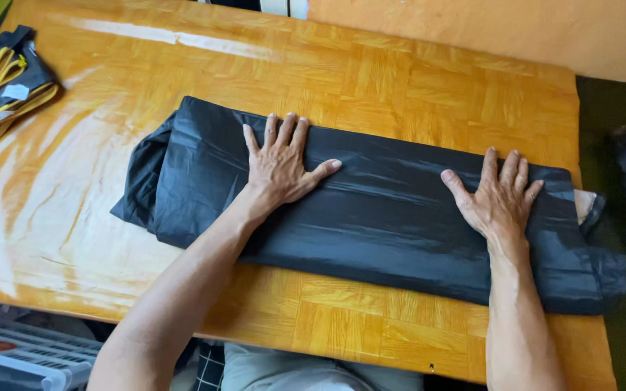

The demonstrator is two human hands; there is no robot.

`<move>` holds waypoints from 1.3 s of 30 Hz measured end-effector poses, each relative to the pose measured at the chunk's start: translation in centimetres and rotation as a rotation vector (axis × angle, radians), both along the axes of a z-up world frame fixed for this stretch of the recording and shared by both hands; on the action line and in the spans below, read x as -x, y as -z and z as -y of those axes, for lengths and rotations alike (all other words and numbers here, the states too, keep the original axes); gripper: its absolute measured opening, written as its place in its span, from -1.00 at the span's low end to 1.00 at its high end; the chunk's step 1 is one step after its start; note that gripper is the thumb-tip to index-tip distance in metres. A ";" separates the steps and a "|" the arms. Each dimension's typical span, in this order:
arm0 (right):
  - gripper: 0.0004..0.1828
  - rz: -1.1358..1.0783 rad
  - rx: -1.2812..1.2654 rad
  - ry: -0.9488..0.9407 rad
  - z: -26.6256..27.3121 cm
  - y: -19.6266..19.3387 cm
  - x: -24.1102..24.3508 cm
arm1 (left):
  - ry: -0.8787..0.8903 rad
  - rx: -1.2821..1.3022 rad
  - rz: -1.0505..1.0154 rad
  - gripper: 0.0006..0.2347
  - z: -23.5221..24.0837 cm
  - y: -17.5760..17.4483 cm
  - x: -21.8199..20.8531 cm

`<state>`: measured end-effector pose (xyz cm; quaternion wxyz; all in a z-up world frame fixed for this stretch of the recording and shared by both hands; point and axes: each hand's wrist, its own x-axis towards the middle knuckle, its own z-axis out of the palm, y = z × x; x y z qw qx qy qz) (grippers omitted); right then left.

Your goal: The person retrieves a black garment from a blue bin and places it on a wooden table. They use a brush to dust the garment, then fold it neatly by hand, smoothing the fabric and aligning the edges.

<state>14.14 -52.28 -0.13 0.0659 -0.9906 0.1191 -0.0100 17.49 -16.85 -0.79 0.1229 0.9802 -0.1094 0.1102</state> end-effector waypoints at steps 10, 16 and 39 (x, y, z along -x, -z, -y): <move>0.12 -0.022 -0.044 -0.028 0.3 0.1 0.0 | 0.355 0.048 -0.050 -0.36 -0.7 -1.8 0.5; 0.14 -0.151 0.025 0.033 -2.6 -4.1 1.2 | 0.364 -0.069 -0.227 -0.30 -0.4 -1.2 -0.5; 0.03 -0.079 -0.023 -0.175 -0.1 -0.6 -0.1 | 0.340 -0.071 -0.265 -0.33 -0.3 -1.7 -0.6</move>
